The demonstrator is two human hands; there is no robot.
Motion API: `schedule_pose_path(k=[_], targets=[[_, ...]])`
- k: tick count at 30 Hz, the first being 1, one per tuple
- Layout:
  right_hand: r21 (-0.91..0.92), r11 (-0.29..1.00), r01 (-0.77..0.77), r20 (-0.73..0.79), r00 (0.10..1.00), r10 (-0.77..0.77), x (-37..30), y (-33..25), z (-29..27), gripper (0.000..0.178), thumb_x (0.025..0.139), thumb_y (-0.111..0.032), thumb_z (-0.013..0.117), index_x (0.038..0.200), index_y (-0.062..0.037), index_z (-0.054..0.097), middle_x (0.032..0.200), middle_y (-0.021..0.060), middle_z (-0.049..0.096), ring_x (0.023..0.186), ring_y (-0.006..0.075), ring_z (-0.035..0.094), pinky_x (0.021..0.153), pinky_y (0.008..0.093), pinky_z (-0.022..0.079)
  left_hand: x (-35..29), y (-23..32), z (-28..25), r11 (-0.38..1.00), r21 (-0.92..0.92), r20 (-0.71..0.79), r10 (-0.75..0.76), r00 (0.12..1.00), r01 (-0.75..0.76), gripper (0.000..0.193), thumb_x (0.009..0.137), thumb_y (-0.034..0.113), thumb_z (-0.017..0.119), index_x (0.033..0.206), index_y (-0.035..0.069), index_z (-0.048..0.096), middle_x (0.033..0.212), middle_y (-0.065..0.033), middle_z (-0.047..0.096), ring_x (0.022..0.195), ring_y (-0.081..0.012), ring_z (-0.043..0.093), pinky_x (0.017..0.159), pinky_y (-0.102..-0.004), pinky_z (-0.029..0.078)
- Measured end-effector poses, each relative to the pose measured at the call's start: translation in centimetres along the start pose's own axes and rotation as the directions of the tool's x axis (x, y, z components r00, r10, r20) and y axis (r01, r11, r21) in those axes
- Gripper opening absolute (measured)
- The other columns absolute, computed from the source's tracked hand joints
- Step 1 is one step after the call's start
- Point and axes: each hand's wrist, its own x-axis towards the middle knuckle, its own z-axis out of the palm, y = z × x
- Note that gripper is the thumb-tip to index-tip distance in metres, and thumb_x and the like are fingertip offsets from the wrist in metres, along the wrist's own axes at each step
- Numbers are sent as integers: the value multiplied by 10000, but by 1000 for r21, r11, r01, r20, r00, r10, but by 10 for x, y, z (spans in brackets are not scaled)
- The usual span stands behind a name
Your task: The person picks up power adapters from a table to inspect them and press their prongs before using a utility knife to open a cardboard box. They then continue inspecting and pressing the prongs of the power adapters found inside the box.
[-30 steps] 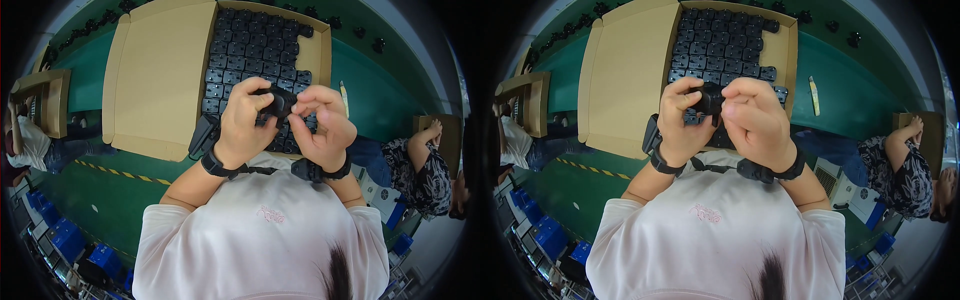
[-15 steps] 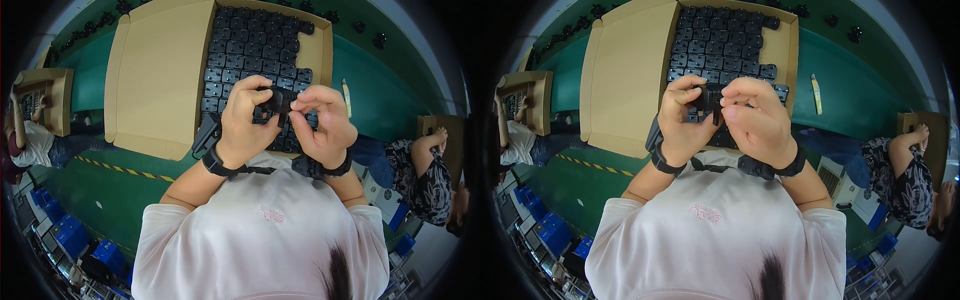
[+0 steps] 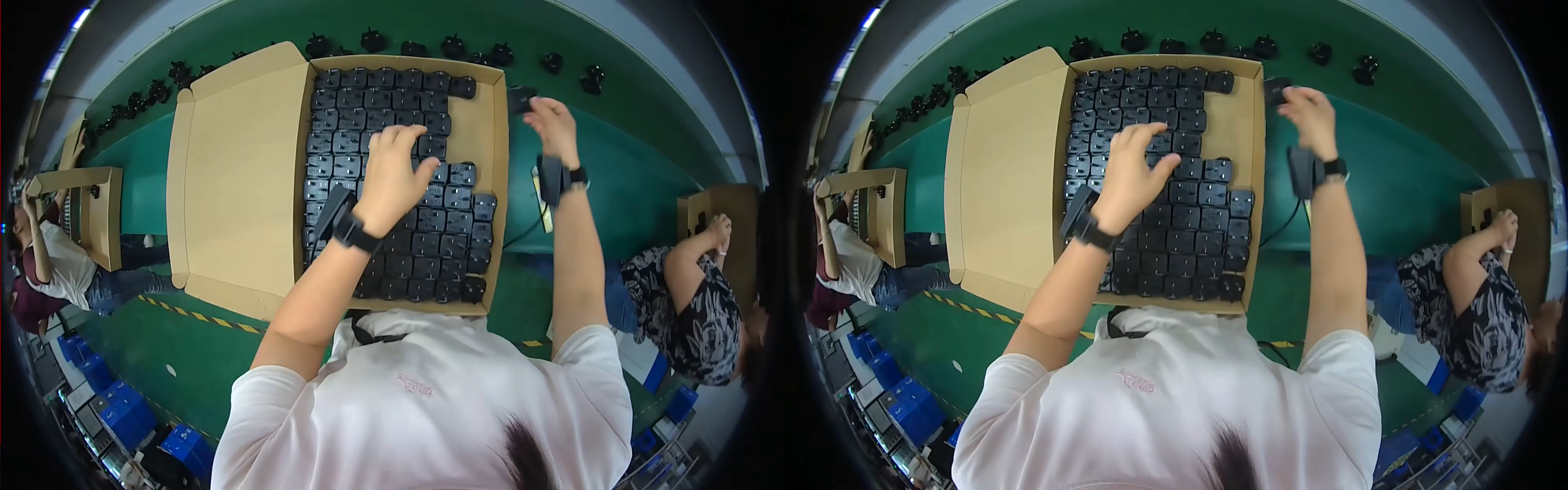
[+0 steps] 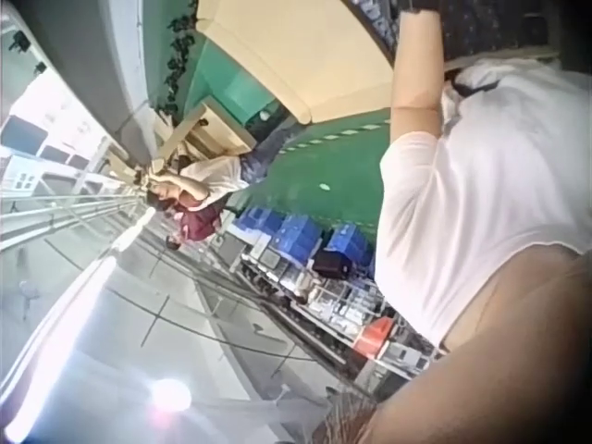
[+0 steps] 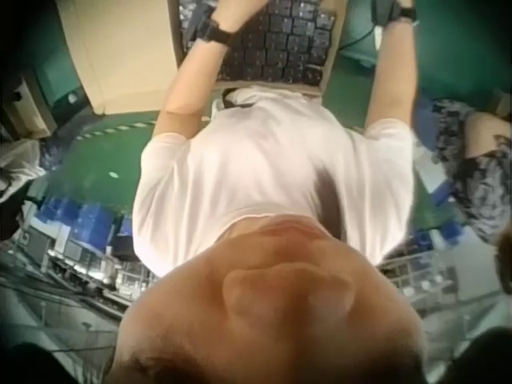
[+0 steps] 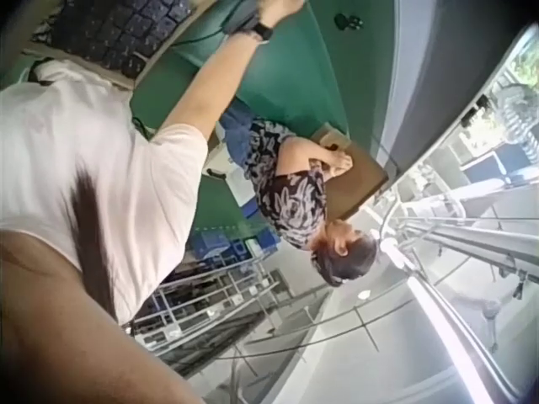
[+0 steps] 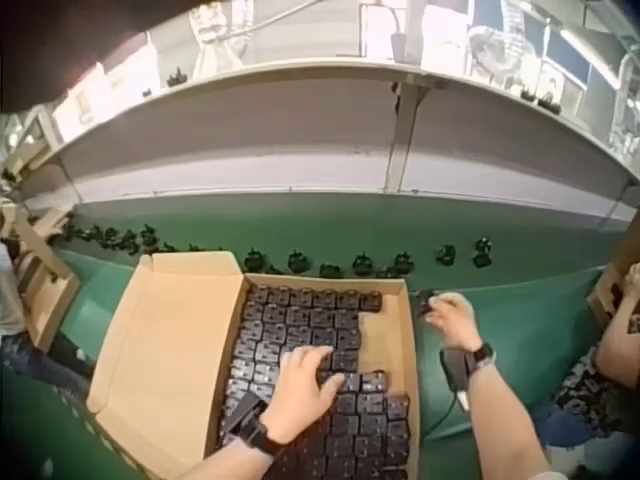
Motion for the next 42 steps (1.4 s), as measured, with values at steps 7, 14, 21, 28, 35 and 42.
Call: schedule_pose_path(k=[7, 14, 21, 28, 35, 42], targets=[[105, 982, -160, -257, 949, 182, 203, 44, -99, 295, 776, -80, 669, 1010, 43, 539, 821, 107, 623, 588, 157, 585, 534, 249, 489, 98, -29, 119, 879, 473, 13, 56, 998, -56, 339, 653, 157, 696, 949, 26, 597, 956, -144, 518, 935, -328, 450, 785, -382, 414], [-116, 993, 33, -180, 982, -54, 142, 22, -82, 365, 809, -88, 606, 1140, 21, 497, 980, 102, 619, 789, 138, 593, 690, 250, 476, 116, -46, 159, 739, 663, 216, -37, 976, -119, 415, 594, 135, 735, 962, 21, 581, 946, -151, 525, 917, -327, 462, 776, -393, 423], [-125, 991, 55, 253, 967, -22, -61, -17, -7, 398, 831, -66, 592, 1203, 5, 469, 1062, 97, 594, 940, 139, 562, 790, 246, 451, 84, 13, 86, 995, 11, -13, -95, 995, 95, 334, 677, 25, 649, 983, -9, 518, 961, -130, 525, 894, -280, 524, 745, -399, 456], [27, 972, 234, 451, 865, -221, -178, -38, 70, 456, 781, -87, 676, 1192, 0, 497, 1038, 92, 580, 892, 149, 557, 780, 261, 464, -26, 43, -5, -235, -847, 528, -283, 801, 476, 450, 744, 74, 662, 1138, 19, 451, 1115, -91, 517, 1021, -164, 516, 824, -314, 465], [-235, 690, 684, 648, 639, -414, -255, -65, 118, 476, 721, -24, 708, 1157, -10, 518, 1091, 157, 538, 865, 197, 572, 754, 283, 483, -100, 46, -80, 428, -892, 137, -49, 989, 145, 460, 859, 247, 589, 1224, 23, 423, 1097, -84, 525, 930, -140, 546, 787, -256, 463], [-120, 525, 843, 523, 502, -688, -320, -80, 166, 397, 683, 76, 667, 1028, -54, 519, 976, 137, 589, 894, 254, 582, 732, 317, 476, -145, 33, -126, 274, -926, 264, -22, 964, 260, 565, 849, 408, 573, 1236, 19, 438, 1000, -65, 572, 784, -121, 575, 681, -212, 465]])
